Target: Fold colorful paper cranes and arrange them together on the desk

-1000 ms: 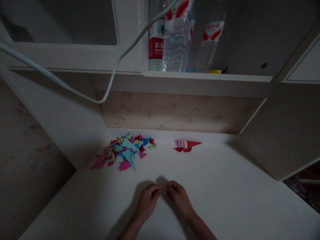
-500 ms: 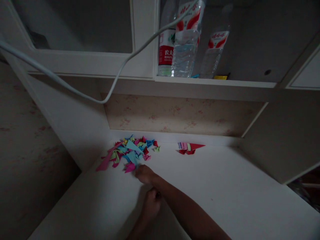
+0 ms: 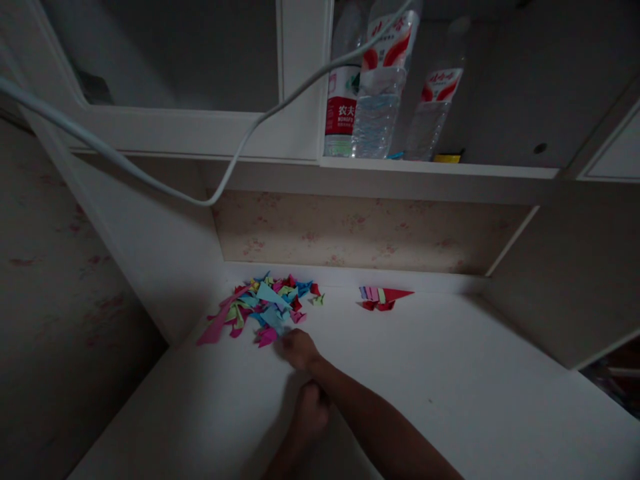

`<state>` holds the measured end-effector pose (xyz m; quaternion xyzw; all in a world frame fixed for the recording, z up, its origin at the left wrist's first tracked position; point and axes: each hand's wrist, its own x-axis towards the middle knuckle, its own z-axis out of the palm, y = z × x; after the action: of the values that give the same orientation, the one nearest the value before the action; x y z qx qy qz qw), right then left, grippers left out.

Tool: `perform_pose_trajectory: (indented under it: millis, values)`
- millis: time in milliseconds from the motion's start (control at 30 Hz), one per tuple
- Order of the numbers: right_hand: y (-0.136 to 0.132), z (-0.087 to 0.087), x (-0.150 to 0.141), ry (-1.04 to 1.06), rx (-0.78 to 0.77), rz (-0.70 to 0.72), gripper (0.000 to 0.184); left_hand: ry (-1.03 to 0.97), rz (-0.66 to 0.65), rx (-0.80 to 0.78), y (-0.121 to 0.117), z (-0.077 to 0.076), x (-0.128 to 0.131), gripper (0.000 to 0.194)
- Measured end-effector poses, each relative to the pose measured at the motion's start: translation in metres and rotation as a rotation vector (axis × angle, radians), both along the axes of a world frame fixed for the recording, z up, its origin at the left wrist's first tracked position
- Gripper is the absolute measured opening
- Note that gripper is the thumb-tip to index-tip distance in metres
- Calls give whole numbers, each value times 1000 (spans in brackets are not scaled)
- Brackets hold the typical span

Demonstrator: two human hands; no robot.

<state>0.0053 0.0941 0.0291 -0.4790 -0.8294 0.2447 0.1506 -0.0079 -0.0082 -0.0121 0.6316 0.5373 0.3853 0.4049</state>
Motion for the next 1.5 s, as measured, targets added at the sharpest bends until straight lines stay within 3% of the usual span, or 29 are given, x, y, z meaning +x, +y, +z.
perform_pose_trajectory:
  millis: [100,233,400,533,767,1500]
  values:
    - [-4,-1,26,212,-53,-84,24,-73,44,6,-1,0,1,20]
    - [-17,-6,73,481,-142,-181,28,-237,118,-113,1,-1,2,25]
    - [-50,-14,133,717,-225,-268,30,-464,222,-207,5,7,-3,47]
    - [-82,-24,159,893,-357,-330,20,-441,218,-165,6,11,-4,40]
    - [-116,-36,163,701,-252,-386,28,-406,231,-172,6,3,-2,42]
    - [-113,-38,162,626,-176,-397,32,-432,272,-203,6,12,1,45]
